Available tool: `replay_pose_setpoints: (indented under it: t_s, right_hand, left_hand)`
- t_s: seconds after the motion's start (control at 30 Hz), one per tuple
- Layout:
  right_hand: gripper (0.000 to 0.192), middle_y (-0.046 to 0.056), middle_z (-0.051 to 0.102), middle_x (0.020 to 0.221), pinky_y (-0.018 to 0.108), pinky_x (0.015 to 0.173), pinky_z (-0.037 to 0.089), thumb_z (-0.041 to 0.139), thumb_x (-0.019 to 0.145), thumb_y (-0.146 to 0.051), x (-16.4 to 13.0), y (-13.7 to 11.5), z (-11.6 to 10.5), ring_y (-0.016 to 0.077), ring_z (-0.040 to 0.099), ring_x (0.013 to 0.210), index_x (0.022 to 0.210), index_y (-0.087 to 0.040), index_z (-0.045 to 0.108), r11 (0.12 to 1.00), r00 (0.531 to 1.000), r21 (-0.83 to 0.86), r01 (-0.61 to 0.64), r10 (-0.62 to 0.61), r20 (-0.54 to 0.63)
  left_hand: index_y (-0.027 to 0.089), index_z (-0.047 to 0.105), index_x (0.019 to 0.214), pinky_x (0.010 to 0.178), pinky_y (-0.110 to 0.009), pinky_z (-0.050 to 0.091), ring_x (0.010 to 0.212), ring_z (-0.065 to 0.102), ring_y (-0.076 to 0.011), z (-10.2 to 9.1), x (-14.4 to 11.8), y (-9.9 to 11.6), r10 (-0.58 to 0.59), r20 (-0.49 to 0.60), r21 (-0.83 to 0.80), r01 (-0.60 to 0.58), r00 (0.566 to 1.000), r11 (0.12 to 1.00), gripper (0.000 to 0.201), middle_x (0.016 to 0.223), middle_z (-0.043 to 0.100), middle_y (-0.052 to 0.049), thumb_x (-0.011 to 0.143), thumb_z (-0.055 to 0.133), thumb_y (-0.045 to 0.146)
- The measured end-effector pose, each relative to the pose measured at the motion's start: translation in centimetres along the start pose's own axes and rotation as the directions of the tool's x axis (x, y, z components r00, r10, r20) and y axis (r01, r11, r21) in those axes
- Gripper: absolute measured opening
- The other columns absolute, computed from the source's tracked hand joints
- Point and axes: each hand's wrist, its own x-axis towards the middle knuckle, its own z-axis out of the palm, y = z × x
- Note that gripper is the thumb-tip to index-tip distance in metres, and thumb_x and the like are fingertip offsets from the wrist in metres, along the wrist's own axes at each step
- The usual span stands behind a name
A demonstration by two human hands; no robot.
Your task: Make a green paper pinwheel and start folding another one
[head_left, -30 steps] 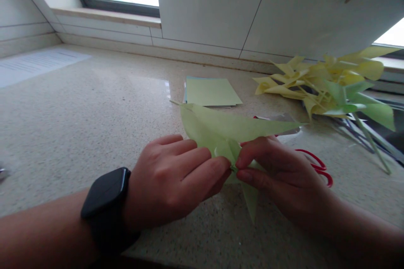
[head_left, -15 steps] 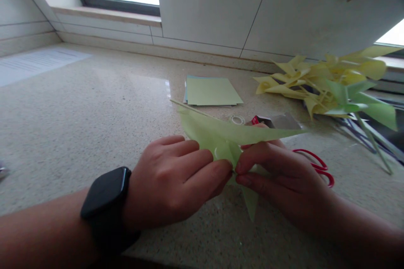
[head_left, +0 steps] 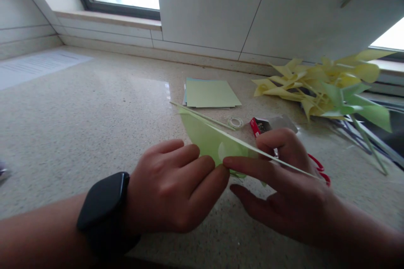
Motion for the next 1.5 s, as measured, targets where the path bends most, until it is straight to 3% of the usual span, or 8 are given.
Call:
replay_pose_setpoints:
  t_s: [0.27, 0.53, 0.67, 0.77, 0.93, 1.1, 1.23, 1.5]
  right_hand:
    - [0.026, 0.002, 0.043, 0.094, 0.033, 0.066, 0.042, 0.071, 0.080, -0.017, -0.3, 0.0, 0.8, 0.0175, 0.044, 0.077, 0.092, -0.025, 0.049, 0.980, 0.989, -0.189, -0.055, 0.027, -0.148]
    - [0.032, 0.001, 0.043, 0.084, 0.033, 0.066, 0.042, 0.070, 0.078, -0.020, 0.4, -0.9, 1.1, 0.0186, 0.046, 0.074, 0.092, -0.024, 0.042, 0.966, 0.957, -0.129, -0.226, 0.194, -0.217]
    - [0.018, 0.004, 0.044, 0.092, 0.034, 0.070, 0.042, 0.066, 0.082, -0.015, 0.7, -0.2, 0.9, 0.0207, 0.047, 0.082, 0.092, -0.022, 0.054, 0.980, 0.983, -0.163, -0.117, 0.092, -0.157]
    - [0.013, 0.004, 0.043, 0.095, 0.035, 0.072, 0.044, 0.068, 0.081, -0.014, 0.8, 0.8, 0.7, 0.0210, 0.047, 0.086, 0.090, -0.023, 0.066, 0.991, 0.989, -0.077, -0.113, 0.104, -0.107]
    - [0.013, 0.005, 0.045, 0.100, 0.037, 0.078, 0.048, 0.070, 0.079, -0.013, 1.0, 1.9, 0.0, 0.0240, 0.049, 0.098, 0.086, -0.024, 0.069, 0.975, 0.972, 0.140, -0.172, 0.191, -0.134]
    - [0.015, 0.005, 0.046, 0.106, 0.041, 0.085, 0.048, 0.072, 0.076, -0.011, 1.1, 1.8, -0.7, 0.0247, 0.049, 0.105, 0.083, -0.024, 0.069, 0.972, 0.977, 0.203, -0.122, 0.153, -0.145]
    - [0.020, 0.005, 0.042, 0.116, 0.040, 0.087, 0.049, 0.073, 0.076, -0.009, 0.7, 1.8, -0.7, 0.0226, 0.050, 0.106, 0.086, -0.027, 0.070, 0.974, 0.992, 0.215, -0.065, 0.087, -0.095]
    - [0.019, 0.005, 0.042, 0.115, 0.036, 0.085, 0.051, 0.071, 0.078, -0.009, 0.5, 2.1, -0.9, 0.0198, 0.052, 0.101, 0.088, -0.025, 0.069, 0.977, 0.998, 0.210, -0.015, 0.028, -0.062]
  left_hand:
    - [0.017, 0.072, 0.078, 0.046, -0.038, 0.027, 0.049, 0.048, -0.0174, 0.1, -0.2, 0.5, -0.036, -0.016, 0.113, 0.038, 0.999, 0.993, 0.014, 0.056, 0.057, 0.003, 0.090, 0.065, 0.015]
    - [0.020, 0.062, 0.066, 0.047, -0.038, 0.027, 0.048, 0.047, -0.0179, 0.2, 0.1, 0.7, -0.025, -0.027, 0.180, 0.030, 0.999, 0.983, 0.024, 0.054, 0.054, 0.003, 0.090, 0.065, 0.014]
    - [0.017, 0.068, 0.090, 0.047, -0.036, 0.032, 0.053, 0.052, -0.0170, 0.2, 0.0, 0.4, 0.011, -0.007, 0.174, -0.010, 1.000, 0.985, 0.001, 0.062, 0.062, 0.003, 0.089, 0.068, 0.016]
    - [0.014, 0.064, 0.104, 0.050, -0.034, 0.039, 0.058, 0.054, -0.0157, 0.1, -0.2, 0.3, 0.020, -0.042, 0.074, -0.017, 0.999, 0.997, 0.019, 0.071, 0.066, 0.002, 0.086, 0.071, 0.017]
    - [0.015, 0.059, 0.110, 0.072, -0.034, 0.050, 0.083, 0.057, -0.0180, -0.4, -0.5, -0.2, -0.188, -0.216, -0.120, 0.165, 0.958, 0.979, 0.030, 0.094, 0.063, -0.004, 0.082, 0.068, 0.012]
    - [0.021, 0.050, 0.135, 0.090, -0.040, 0.051, 0.114, 0.055, -0.0247, -0.6, 0.1, -2.0, -0.542, -0.243, -0.453, 0.399, 0.805, 0.797, 0.045, 0.126, 0.055, -0.011, 0.091, 0.061, 0.024]
    - [0.024, 0.057, 0.133, 0.094, -0.036, 0.052, 0.116, 0.060, -0.0216, -1.5, 0.7, -2.7, -0.545, 0.024, -0.705, 0.401, 0.838, 0.585, 0.033, 0.126, 0.064, -0.008, 0.103, 0.047, 0.034]
    - [0.025, 0.071, 0.115, 0.098, -0.037, 0.050, 0.112, 0.062, -0.0214, -4.4, 1.8, -3.0, -0.275, 0.105, -0.633, 0.277, 0.956, 0.723, 0.027, 0.119, 0.068, -0.007, 0.102, 0.049, 0.032]
